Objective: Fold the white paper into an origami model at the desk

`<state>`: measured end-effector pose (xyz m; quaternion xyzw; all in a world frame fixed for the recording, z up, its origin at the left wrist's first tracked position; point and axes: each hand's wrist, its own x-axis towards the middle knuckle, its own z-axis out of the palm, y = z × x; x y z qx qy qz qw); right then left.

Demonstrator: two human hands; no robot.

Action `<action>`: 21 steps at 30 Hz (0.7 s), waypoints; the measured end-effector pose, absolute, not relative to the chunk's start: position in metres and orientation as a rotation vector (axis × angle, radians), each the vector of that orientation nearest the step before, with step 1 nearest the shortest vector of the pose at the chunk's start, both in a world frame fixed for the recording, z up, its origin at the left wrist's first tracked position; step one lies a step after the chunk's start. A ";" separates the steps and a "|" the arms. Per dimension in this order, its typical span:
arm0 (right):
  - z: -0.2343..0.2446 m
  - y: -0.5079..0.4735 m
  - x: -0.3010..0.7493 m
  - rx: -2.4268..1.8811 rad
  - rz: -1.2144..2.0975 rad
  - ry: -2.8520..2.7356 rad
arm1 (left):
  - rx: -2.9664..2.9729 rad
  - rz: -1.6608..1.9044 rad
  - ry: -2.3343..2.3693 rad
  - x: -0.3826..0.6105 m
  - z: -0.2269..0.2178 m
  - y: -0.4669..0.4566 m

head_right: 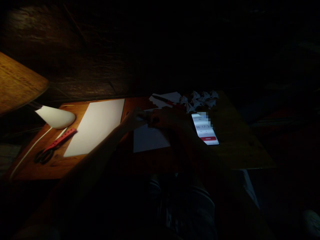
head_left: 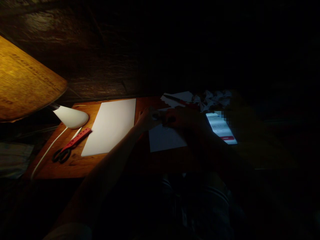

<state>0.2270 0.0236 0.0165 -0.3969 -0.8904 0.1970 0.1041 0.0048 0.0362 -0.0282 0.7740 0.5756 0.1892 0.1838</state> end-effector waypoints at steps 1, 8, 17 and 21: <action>0.015 0.024 0.227 -1.173 0.582 -2.622 | 2.177 0.544 1.609 0.004 -0.030 0.037; 0.014 0.027 0.227 -1.174 0.627 -2.624 | 2.197 0.578 1.557 0.000 -0.033 0.042; 0.011 0.026 0.229 -1.132 0.650 -2.588 | 2.195 0.555 1.578 0.001 -0.031 0.040; 0.009 0.029 0.229 -1.140 0.623 -2.607 | 2.224 0.555 1.561 0.000 -0.029 0.038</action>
